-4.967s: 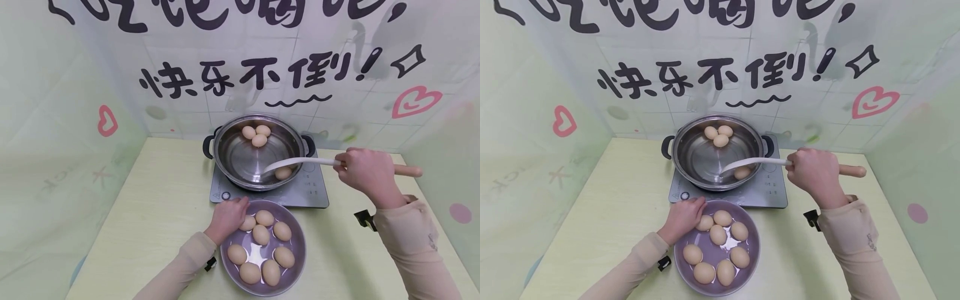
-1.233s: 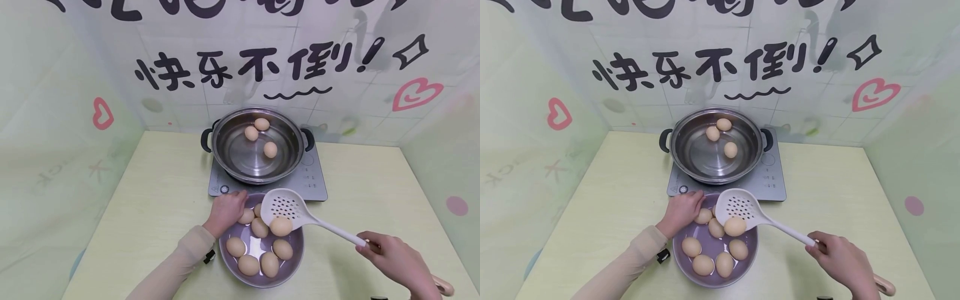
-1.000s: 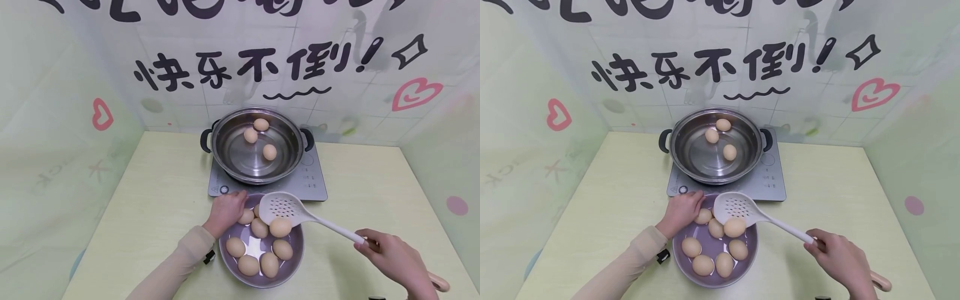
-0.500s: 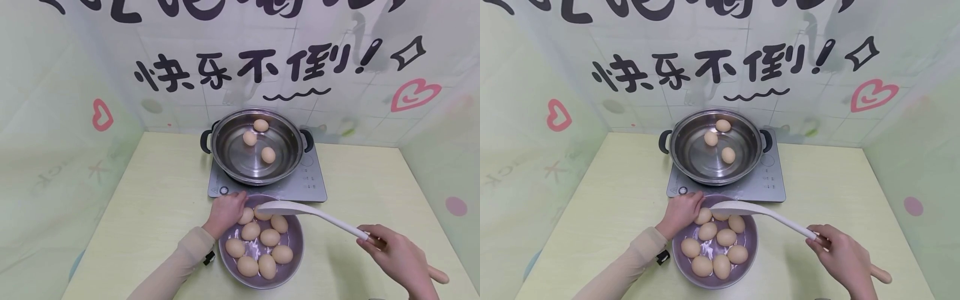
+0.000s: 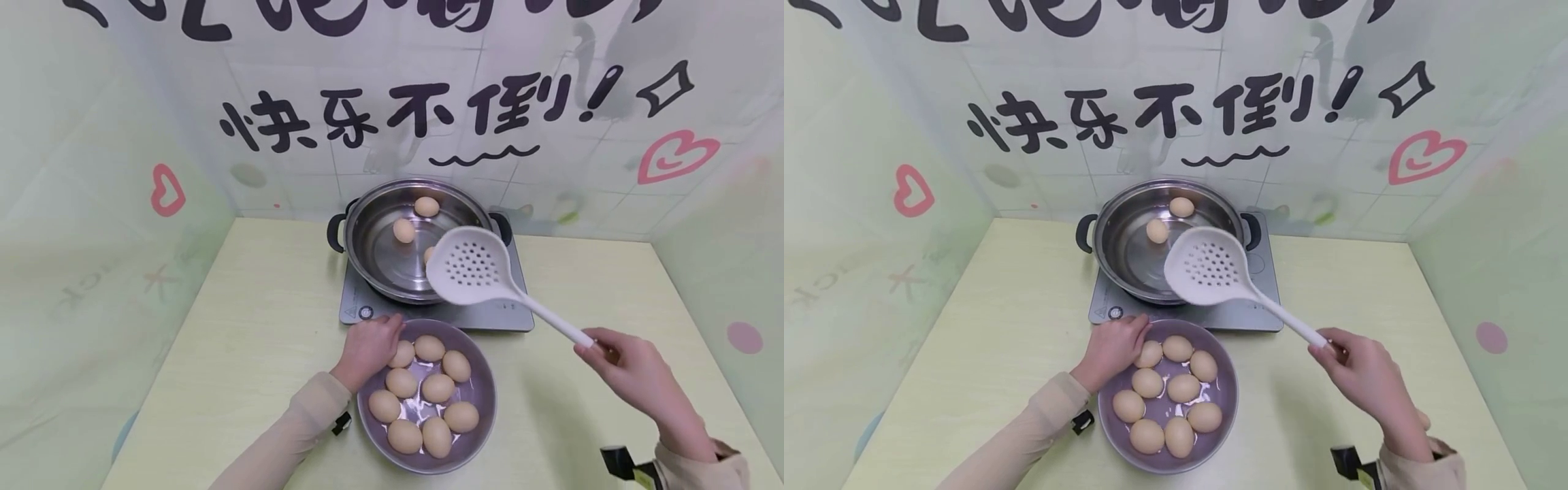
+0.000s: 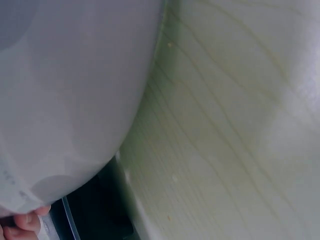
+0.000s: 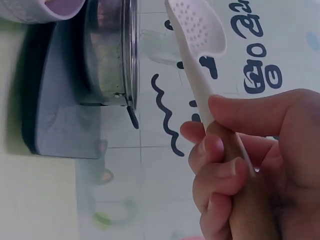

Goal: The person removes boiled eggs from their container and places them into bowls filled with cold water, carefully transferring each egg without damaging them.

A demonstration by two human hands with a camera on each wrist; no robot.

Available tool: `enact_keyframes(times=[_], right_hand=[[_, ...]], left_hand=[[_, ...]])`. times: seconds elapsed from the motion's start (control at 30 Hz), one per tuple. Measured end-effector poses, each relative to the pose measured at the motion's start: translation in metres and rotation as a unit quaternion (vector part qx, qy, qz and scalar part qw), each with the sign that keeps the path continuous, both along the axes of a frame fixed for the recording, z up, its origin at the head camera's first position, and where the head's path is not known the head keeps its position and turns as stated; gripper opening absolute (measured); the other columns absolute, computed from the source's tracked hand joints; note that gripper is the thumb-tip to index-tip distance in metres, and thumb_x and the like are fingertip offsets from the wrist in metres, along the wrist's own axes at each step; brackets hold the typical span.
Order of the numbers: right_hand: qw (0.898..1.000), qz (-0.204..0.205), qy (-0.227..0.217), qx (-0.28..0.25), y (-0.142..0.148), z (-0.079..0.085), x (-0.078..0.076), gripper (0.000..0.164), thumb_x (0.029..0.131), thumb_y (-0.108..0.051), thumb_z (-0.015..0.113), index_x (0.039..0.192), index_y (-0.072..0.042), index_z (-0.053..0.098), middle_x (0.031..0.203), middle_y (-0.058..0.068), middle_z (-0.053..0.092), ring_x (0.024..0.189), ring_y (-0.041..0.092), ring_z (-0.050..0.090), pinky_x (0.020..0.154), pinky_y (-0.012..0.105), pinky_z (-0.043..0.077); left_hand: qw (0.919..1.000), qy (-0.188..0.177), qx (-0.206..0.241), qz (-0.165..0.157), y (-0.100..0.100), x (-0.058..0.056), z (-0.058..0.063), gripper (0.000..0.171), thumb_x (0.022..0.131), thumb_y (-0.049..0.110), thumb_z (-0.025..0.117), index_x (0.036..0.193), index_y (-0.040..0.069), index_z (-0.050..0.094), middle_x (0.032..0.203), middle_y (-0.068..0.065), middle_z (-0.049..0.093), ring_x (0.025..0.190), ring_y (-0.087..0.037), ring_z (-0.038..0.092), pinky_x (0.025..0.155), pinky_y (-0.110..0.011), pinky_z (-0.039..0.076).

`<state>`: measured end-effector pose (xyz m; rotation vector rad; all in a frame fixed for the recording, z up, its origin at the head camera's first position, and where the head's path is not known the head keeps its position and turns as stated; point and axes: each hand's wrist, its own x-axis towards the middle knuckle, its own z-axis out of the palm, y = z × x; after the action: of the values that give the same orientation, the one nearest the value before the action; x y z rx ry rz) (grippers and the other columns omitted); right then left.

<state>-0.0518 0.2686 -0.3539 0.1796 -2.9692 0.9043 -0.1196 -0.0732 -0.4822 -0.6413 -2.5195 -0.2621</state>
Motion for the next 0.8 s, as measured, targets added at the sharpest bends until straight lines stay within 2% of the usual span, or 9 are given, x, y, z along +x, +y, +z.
enact_keyframes(times=[0.2,0.33,0.47,0.6,0.8], right_hand=[[0.996,-0.008,0.046,0.076,-0.010,0.012,-0.032,0.017,0.089,-0.022,0.056,0.095,-0.007,0.060,0.054,-0.003,0.037,0.044,0.009,0.031,0.040,0.027,0.025],[0.988,-0.027,0.097,0.114,-0.021,0.014,-0.056,0.013,0.086,-0.020,0.059,0.094,-0.011,0.060,0.056,-0.001,0.049,0.046,0.014,0.039,0.039,0.030,0.025],[0.980,-0.033,0.149,0.125,-0.032,0.009,-0.076,0.012,0.081,-0.015,0.064,0.092,-0.011,0.061,0.065,0.003,0.059,0.047,0.015,0.044,0.037,0.030,0.026],[0.974,-0.033,0.184,0.125,-0.042,-0.001,-0.090,0.014,0.078,-0.012,0.066,0.091,-0.008,0.062,0.069,0.007,0.059,0.045,0.017,0.045,0.037,0.030,0.025],[0.975,-0.035,0.181,0.123,-0.050,-0.011,-0.100,0.014,0.076,-0.011,0.068,0.089,-0.009,0.063,0.068,0.006,0.057,0.046,0.020,0.048,0.036,0.032,0.025]], left_hand=[[1.0000,0.006,-0.002,0.000,0.000,-0.001,-0.003,0.020,0.084,0.023,0.061,0.069,0.013,0.051,0.053,0.000,0.053,0.038,-0.018,0.050,0.033,-0.030,0.030],[0.9999,0.008,-0.006,0.002,0.000,-0.001,-0.003,0.021,0.083,0.023,0.062,0.069,0.013,0.051,0.053,0.001,0.053,0.038,-0.018,0.049,0.033,-0.029,0.030],[0.9999,0.008,-0.011,0.003,0.000,-0.001,-0.002,0.020,0.083,0.023,0.062,0.070,0.013,0.052,0.053,0.001,0.053,0.038,-0.018,0.049,0.033,-0.030,0.031],[0.9999,0.005,-0.012,0.005,0.000,0.001,0.000,0.019,0.083,0.024,0.062,0.070,0.013,0.052,0.054,0.000,0.054,0.039,-0.018,0.050,0.033,-0.030,0.032],[0.9999,0.006,-0.012,0.006,0.000,0.002,0.001,0.019,0.083,0.023,0.062,0.070,0.013,0.052,0.055,0.000,0.054,0.039,-0.018,0.051,0.034,-0.030,0.033]])
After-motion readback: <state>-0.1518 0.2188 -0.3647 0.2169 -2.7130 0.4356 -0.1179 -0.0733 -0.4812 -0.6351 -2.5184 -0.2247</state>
